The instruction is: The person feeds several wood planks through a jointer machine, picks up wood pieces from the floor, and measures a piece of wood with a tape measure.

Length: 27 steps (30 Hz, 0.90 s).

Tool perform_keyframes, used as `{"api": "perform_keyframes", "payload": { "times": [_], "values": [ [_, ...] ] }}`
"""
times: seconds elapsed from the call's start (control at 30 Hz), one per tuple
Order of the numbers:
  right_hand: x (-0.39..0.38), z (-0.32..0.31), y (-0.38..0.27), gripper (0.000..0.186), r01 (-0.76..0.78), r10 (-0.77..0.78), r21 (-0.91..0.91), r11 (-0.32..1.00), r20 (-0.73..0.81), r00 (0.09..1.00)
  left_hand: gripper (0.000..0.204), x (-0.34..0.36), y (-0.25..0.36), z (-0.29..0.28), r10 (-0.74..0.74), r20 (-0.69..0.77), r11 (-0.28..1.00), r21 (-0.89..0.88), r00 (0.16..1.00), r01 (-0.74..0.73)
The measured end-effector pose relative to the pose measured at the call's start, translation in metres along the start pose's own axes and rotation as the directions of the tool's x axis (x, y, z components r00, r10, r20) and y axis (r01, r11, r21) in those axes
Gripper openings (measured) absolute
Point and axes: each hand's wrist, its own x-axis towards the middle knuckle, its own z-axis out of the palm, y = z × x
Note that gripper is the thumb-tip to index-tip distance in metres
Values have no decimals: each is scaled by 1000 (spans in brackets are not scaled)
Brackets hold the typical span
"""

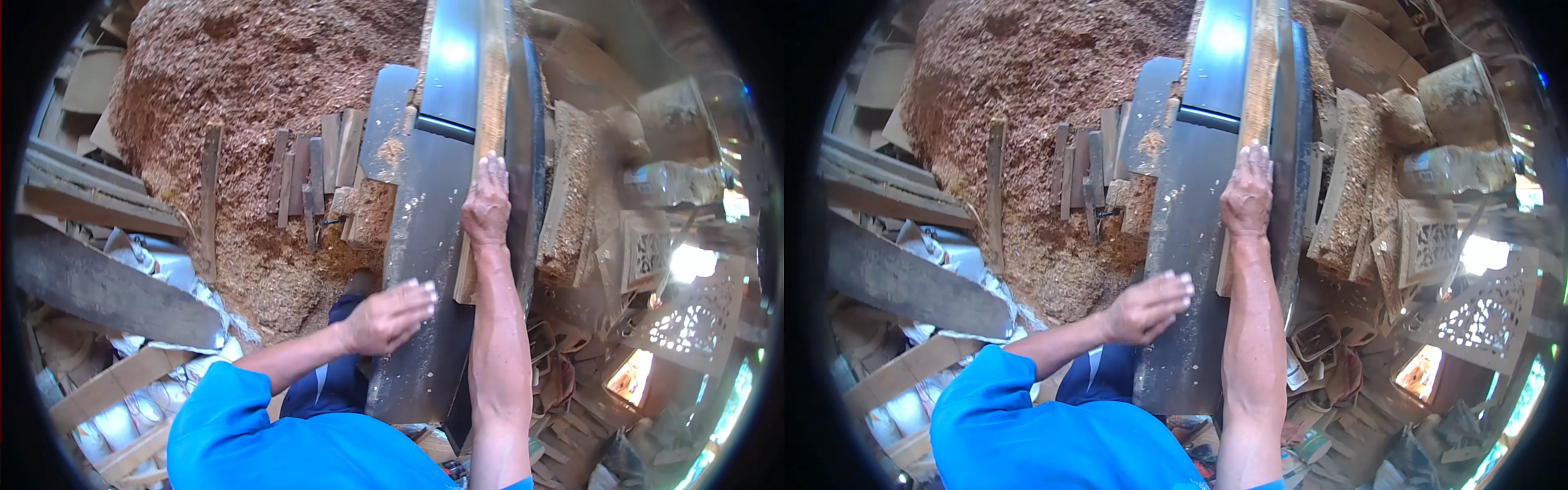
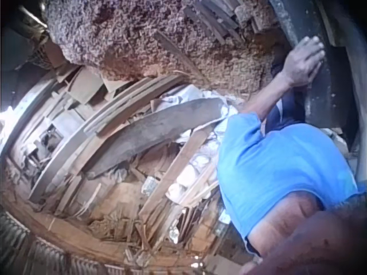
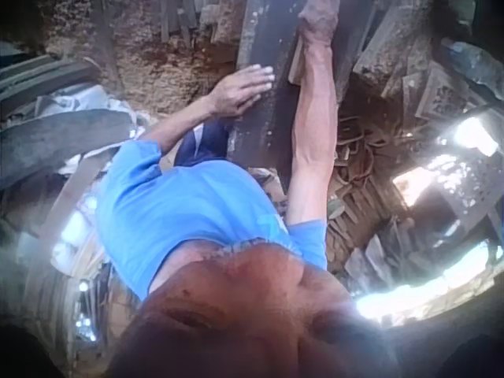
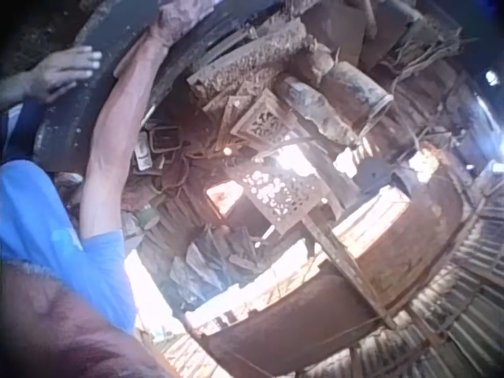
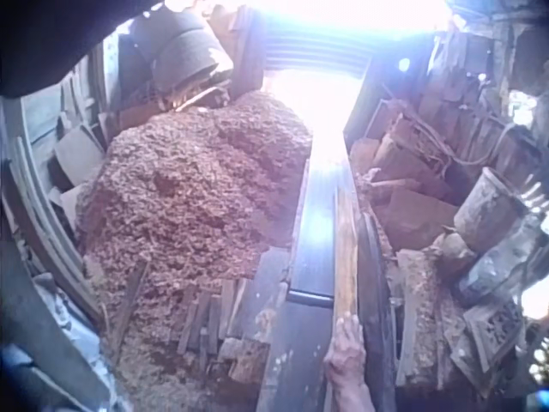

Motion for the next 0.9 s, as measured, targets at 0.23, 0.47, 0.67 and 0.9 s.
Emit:
{"api": "perform_keyframes", "payload": {
  "times": [0.23,0.47,0.67,0.9],
  "values": [
    [20,9,9,42,30,-29,-29,999,17,999,39,-37,4,32,63,-44,996,-52,997,-66],
    [40,16,21,39,51,-51,-60,997,6,999,42,-36,5,36,46,-78,998,-50,996,-50],
    [57,22,21,37,74,-75,-56,996,-13,997,43,-37,4,37,7,-74,1000,-25,997,-9],
    [76,25,32,36,112,-113,-98,989,-3,994,44,-35,7,38,-9,-86,999,-35,996,6]
  ]
}}
